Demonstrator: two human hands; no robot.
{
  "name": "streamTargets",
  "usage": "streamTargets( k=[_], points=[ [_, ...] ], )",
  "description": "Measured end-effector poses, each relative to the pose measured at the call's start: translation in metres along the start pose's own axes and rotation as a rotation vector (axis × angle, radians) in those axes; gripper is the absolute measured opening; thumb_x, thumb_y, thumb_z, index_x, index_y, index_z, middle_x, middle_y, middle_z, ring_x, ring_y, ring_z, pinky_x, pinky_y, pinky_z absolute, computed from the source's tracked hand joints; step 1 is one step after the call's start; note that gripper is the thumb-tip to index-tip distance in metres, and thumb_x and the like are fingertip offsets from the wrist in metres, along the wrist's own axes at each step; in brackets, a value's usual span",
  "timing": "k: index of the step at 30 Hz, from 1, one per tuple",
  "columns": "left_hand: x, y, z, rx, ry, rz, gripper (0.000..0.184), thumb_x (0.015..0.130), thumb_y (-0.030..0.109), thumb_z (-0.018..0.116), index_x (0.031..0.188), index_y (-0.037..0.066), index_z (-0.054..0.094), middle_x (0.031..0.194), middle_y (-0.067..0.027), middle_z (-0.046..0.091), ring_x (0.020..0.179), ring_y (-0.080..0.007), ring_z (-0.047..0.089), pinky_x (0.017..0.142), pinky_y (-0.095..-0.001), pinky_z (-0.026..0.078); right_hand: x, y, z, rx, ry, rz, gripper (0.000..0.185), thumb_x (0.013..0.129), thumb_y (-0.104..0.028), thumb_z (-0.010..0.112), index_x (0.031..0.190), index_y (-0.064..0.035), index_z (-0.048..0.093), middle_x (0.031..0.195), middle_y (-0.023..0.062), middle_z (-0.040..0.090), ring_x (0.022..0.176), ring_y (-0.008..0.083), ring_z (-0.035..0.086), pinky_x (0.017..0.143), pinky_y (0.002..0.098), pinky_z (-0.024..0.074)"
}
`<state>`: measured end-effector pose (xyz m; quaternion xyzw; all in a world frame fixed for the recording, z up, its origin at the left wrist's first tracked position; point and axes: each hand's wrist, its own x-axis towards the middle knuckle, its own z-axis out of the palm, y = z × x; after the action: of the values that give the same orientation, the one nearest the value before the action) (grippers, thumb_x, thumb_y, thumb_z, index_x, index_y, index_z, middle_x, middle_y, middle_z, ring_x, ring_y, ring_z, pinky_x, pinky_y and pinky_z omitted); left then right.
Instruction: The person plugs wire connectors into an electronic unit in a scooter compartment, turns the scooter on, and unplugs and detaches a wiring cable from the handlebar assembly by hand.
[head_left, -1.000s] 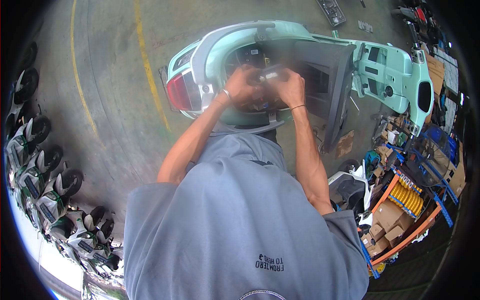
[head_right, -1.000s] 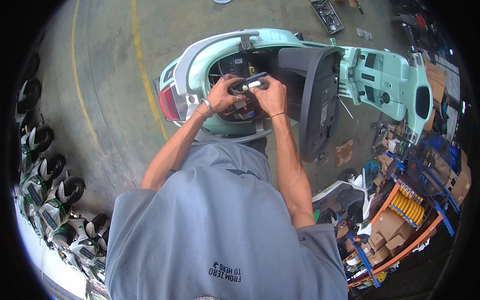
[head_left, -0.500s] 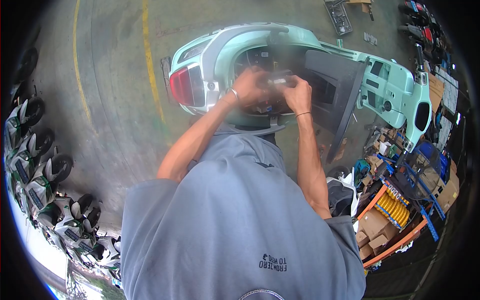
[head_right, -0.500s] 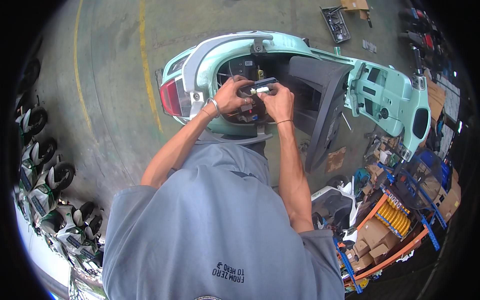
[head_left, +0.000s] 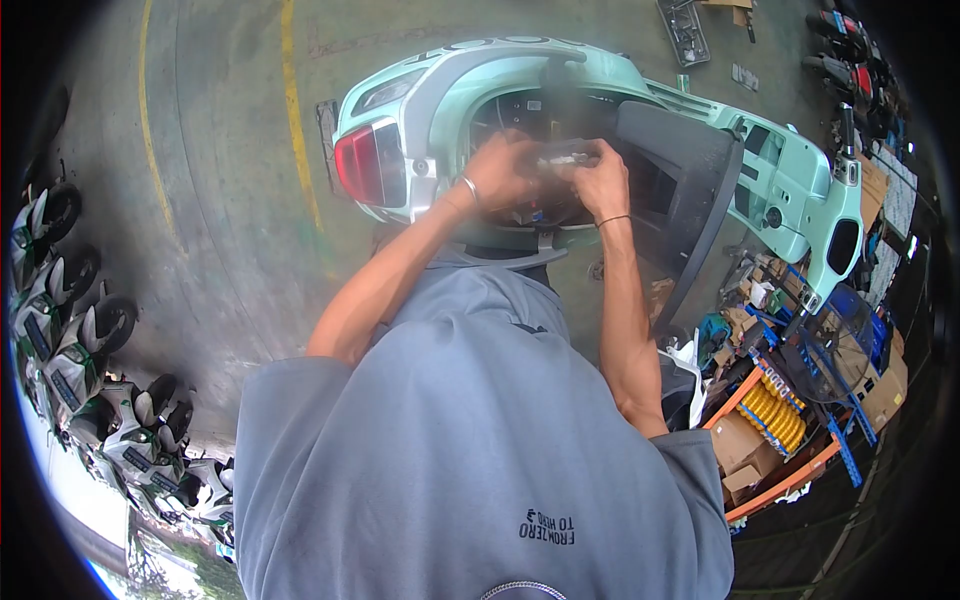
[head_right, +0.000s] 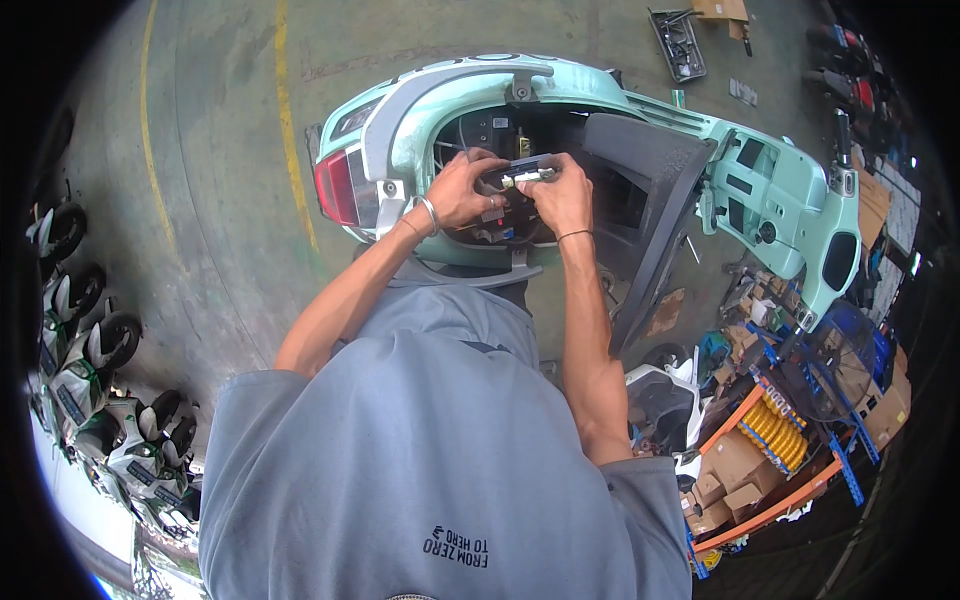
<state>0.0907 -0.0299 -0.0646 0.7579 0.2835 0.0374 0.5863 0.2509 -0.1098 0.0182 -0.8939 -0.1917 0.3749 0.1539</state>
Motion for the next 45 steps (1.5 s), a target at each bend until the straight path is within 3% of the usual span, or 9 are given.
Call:
streamTargets(
  k=[6, 21, 28, 32, 33, 35, 36, 39, 45],
  points=[
    [-0.001, -0.003, 0.004, -0.005, 0.026, -0.008, 0.057, 0.072, 0.027, 0.077, 0.125, 0.009, 0.064, 0.125, -0.0126, 0.058, 0.116, -0.0336, 0.053, 0.104, -0.0418, 0.043, -0.006, -0.024, 0.007, -0.270, 0.124, -0.090, 0.045, 0.072, -0.015, 0.083, 0.110, -0.0028, 0.061, 0.097, 0.0228, 0.071, 0.096, 0.0396, 0.069, 0.083, 0.0468, 0.0535],
    [-0.004, 0.007, 0.004, 0.149, 0.152, -0.097, 0.068, 0.071, 0.033, 0.082, 0.129, 0.006, 0.059, 0.122, -0.0155, 0.060, 0.111, -0.0345, 0.053, 0.100, -0.0435, 0.042, -0.012, -0.044, 0.007, -0.390, 0.174, 0.077, 0.032, 0.073, -0.020, 0.084, 0.094, -0.0023, 0.068, 0.090, 0.0181, 0.073, 0.090, 0.0382, 0.070, 0.079, 0.0463, 0.0540],
    [-0.006, 0.019, -0.011, 0.009, 0.072, -0.192, 0.101, 0.066, 0.023, 0.086, 0.147, -0.001, 0.030, 0.133, -0.0265, 0.050, 0.124, -0.0413, 0.047, 0.105, -0.0465, 0.042, -0.016, -0.034, 0.007, -0.310, 0.213, 0.050, 0.031, 0.075, -0.021, 0.083, 0.096, -0.0045, 0.068, 0.089, 0.0179, 0.073, 0.091, 0.0393, 0.069, 0.079, 0.0481, 0.0535],
    [-0.030, 0.018, -0.035, -0.094, 0.165, -0.145, 0.104, 0.069, 0.021, 0.086, 0.150, -0.001, 0.025, 0.135, -0.0265, 0.050, 0.125, -0.0412, 0.049, 0.106, -0.0436, 0.043, -0.024, -0.029, 0.010, -0.334, 0.242, -0.012, 0.029, 0.078, -0.022, 0.080, 0.095, -0.0045, 0.065, 0.090, 0.0184, 0.072, 0.091, 0.0403, 0.069, 0.076, 0.0506, 0.0529],
    [-0.037, 0.012, -0.040, -0.066, 0.234, -0.130, 0.102, 0.069, 0.029, 0.089, 0.149, 0.003, 0.031, 0.125, -0.0241, 0.058, 0.116, -0.0347, 0.059, 0.099, -0.0412, 0.049, -0.028, -0.026, 0.013, -0.323, 0.244, -0.012, 0.029, 0.078, -0.022, 0.080, 0.095, -0.0045, 0.065, 0.090, 0.0184, 0.072, 0.091, 0.0403, 0.069, 0.076, 0.0506, 0.0529],
    [-0.052, 0.001, -0.052, -0.087, 0.273, -0.143, 0.071, 0.079, 0.024, 0.081, 0.139, 0.005, 0.049, 0.122, -0.0186, 0.060, 0.108, -0.0320, 0.064, 0.092, -0.0401, 0.052, -0.035, -0.019, 0.017, -0.387, 0.323, -0.107, 0.027, 0.082, -0.021, 0.077, 0.099, -0.0053, 0.063, 0.088, 0.0167, 0.070, 0.087, 0.0412, 0.068, 0.072, 0.0531, 0.0518],
    [-0.057, 0.000, -0.052, -0.082, 0.278, -0.137, 0.071, 0.079, 0.024, 0.081, 0.139, 0.005, 0.049, 0.122, -0.0186, 0.060, 0.108, -0.0320, 0.064, 0.092, -0.0401, 0.052, -0.042, -0.015, 0.020, -0.405, 0.325, -0.160, 0.027, 0.084, -0.021, 0.074, 0.102, -0.0050, 0.062, 0.098, 0.0162, 0.065, 0.094, 0.0399, 0.065, 0.076, 0.0519, 0.0507],
    [-0.069, 0.004, -0.049, 0.262, 0.247, -0.061, 0.027, 0.090, 0.013, 0.064, 0.116, 0.008, 0.065, 0.114, -0.0111, 0.062, 0.096, -0.0313, 0.066, 0.082, -0.0433, 0.054, -0.060, -0.005, 0.037, -0.416, 0.449, -0.340, 0.027, 0.084, -0.020, 0.073, 0.102, -0.0031, 0.062, 0.111, 0.0168, 0.059, 0.106, 0.0377, 0.058, 0.085, 0.0487, 0.0483],
    [-0.015, 0.016, -0.052, 0.667, 0.102, -0.083, 0.029, 0.082, 0.005, 0.063, 0.111, 0.005, 0.067, 0.115, -0.0104, 0.063, 0.102, -0.0298, 0.064, 0.082, -0.0430, 0.054, -0.075, 0.015, 0.050, -0.255, 0.445, -0.508, 0.026, 0.085, -0.016, 0.070, 0.105, -0.0018, 0.064, 0.115, 0.0167, 0.056, 0.110, 0.0369, 0.053, 0.092, 0.0469, 0.0447]
  ],
)
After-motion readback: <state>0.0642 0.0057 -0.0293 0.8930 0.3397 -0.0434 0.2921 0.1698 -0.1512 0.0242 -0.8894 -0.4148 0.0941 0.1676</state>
